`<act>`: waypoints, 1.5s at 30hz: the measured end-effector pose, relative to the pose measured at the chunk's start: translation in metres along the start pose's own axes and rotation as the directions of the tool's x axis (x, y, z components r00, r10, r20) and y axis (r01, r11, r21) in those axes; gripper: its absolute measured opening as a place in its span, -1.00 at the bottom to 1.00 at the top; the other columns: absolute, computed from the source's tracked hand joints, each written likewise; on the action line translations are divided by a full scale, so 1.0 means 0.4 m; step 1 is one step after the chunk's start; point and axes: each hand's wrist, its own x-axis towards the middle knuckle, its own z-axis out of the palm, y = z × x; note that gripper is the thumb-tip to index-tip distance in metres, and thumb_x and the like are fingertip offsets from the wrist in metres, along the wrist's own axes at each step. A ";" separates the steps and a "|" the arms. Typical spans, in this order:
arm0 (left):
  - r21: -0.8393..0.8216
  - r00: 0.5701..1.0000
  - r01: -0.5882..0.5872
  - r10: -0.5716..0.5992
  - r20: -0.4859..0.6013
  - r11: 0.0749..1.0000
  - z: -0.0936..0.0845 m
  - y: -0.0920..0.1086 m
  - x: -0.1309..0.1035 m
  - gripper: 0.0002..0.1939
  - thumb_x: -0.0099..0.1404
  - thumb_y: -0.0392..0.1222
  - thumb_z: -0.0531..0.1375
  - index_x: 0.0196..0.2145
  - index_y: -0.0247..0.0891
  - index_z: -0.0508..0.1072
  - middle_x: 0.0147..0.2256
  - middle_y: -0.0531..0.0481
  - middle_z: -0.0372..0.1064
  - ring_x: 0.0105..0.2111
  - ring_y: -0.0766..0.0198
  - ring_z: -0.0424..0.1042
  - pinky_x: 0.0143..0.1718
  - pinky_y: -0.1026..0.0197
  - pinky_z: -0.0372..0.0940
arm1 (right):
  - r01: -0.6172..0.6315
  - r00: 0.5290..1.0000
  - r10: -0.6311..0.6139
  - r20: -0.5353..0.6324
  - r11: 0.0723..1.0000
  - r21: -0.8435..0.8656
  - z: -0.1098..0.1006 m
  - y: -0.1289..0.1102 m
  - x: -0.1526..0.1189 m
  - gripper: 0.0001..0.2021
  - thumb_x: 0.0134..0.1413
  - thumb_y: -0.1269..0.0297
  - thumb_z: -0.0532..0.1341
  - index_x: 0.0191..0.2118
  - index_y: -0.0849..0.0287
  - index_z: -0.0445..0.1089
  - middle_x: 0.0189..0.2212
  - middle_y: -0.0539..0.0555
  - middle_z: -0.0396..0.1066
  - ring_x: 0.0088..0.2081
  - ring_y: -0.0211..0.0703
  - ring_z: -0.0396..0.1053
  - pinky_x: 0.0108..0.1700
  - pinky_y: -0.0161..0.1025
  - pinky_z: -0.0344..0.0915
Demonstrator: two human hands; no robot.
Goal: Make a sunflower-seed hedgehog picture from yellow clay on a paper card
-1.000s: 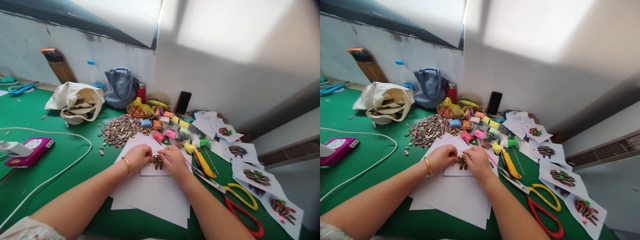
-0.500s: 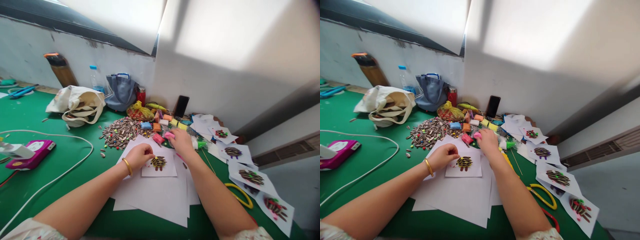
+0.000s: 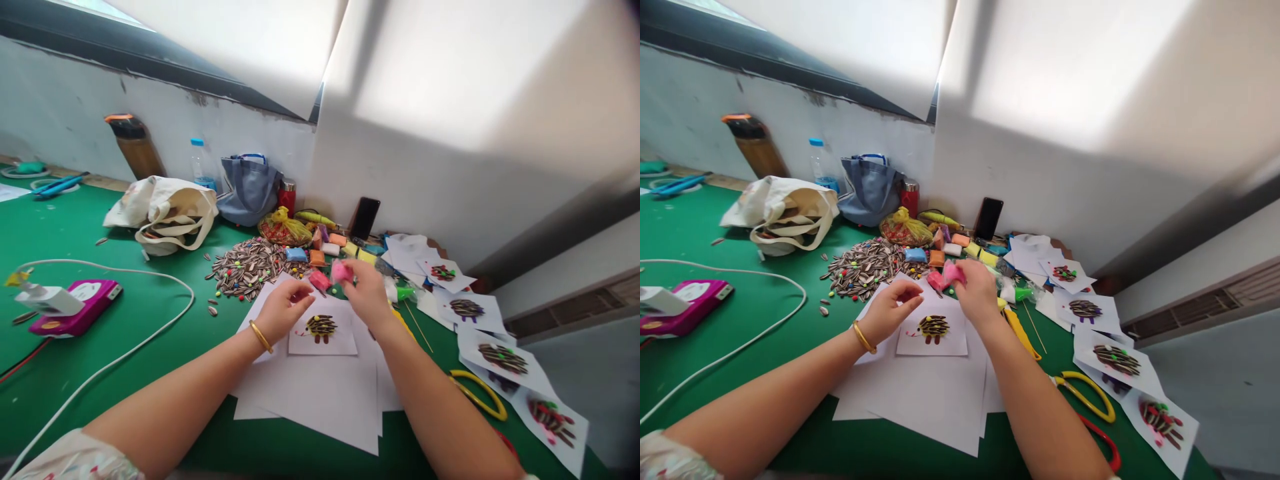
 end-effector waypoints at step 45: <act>0.208 0.976 -0.171 0.137 0.167 0.963 0.012 0.043 -0.026 -0.85 0.25 -0.22 0.25 -0.19 -0.22 0.52 -0.26 -0.03 0.45 -0.26 0.25 0.39 -0.21 0.19 0.31 | 0.074 0.988 -0.112 0.110 0.949 0.307 0.009 -0.081 -0.152 -0.71 0.18 0.30 0.23 0.02 0.13 0.32 -0.08 0.16 0.42 -0.02 -0.01 0.33 0.06 -0.03 0.29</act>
